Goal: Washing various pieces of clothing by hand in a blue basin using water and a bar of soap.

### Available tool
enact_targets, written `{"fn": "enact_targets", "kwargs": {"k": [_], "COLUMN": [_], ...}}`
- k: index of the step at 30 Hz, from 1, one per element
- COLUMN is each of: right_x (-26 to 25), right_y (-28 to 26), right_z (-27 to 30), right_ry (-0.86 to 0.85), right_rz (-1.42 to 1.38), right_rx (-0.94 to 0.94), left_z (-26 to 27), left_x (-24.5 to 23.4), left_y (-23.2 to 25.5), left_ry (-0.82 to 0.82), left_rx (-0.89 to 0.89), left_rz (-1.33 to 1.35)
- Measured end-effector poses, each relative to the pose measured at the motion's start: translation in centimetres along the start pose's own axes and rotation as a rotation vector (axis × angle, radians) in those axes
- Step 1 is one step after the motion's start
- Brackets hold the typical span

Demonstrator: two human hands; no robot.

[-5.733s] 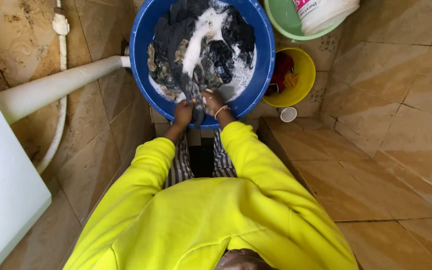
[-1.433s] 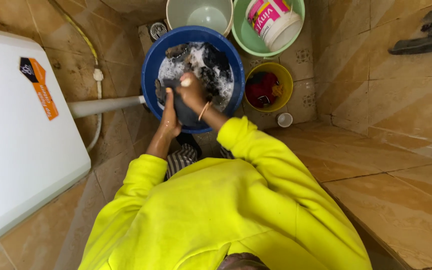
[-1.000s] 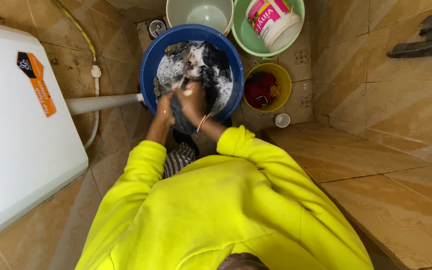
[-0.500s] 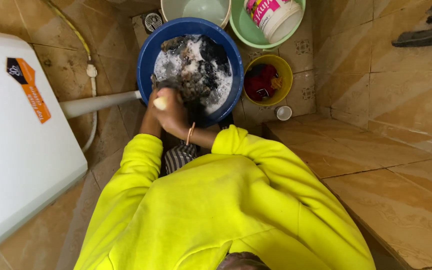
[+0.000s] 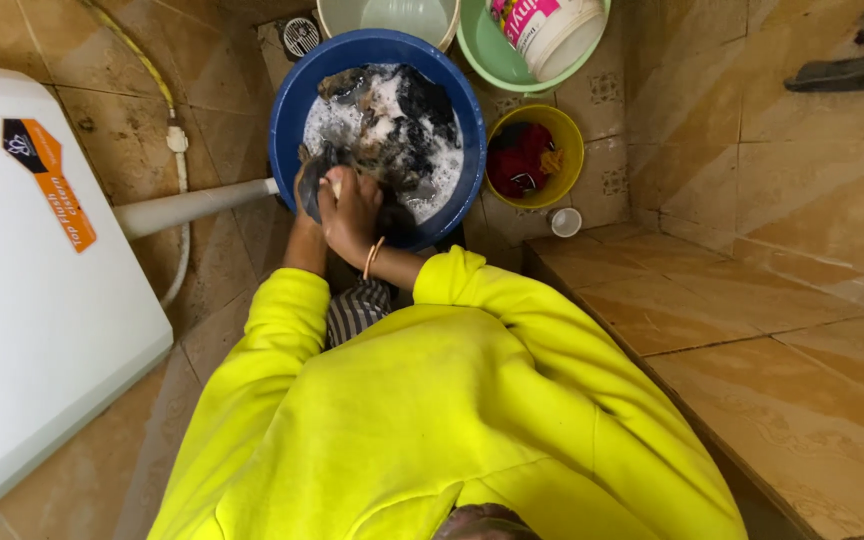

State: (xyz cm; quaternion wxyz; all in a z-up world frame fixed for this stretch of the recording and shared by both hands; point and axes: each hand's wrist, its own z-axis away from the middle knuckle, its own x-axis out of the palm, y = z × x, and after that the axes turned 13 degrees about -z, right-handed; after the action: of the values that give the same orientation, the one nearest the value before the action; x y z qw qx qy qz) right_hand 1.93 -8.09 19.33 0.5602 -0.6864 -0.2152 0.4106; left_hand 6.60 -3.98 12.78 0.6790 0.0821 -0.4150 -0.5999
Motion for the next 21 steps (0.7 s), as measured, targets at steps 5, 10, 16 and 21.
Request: {"fn": "enact_targets", "kwargs": {"k": [5,10,16,21], "right_x": [0.4,1.0,-1.8,-1.5], "right_y": [3.9,2.9,-1.9,2.6], "right_z": [-3.4,-3.0,-1.1,-3.9], "right_ry": [0.048,-0.013,-0.091,0.048], "right_rz": [-0.040,0.021,0.098,0.179], "right_rx": [-0.008,0.268,-0.160,-0.074], "left_z": [4.0,2.2,-4.1,-0.9], "left_x": [4.8,3.6,-8.0,-1.3], "left_y": [3.4,3.1,-5.1,-0.1], "left_ry": [0.048,-0.078,-0.024,0.025], "left_rx": [-0.025,-0.127,0.056,0.043], "left_rz": [0.078,-0.066,0.085,0.049]}}
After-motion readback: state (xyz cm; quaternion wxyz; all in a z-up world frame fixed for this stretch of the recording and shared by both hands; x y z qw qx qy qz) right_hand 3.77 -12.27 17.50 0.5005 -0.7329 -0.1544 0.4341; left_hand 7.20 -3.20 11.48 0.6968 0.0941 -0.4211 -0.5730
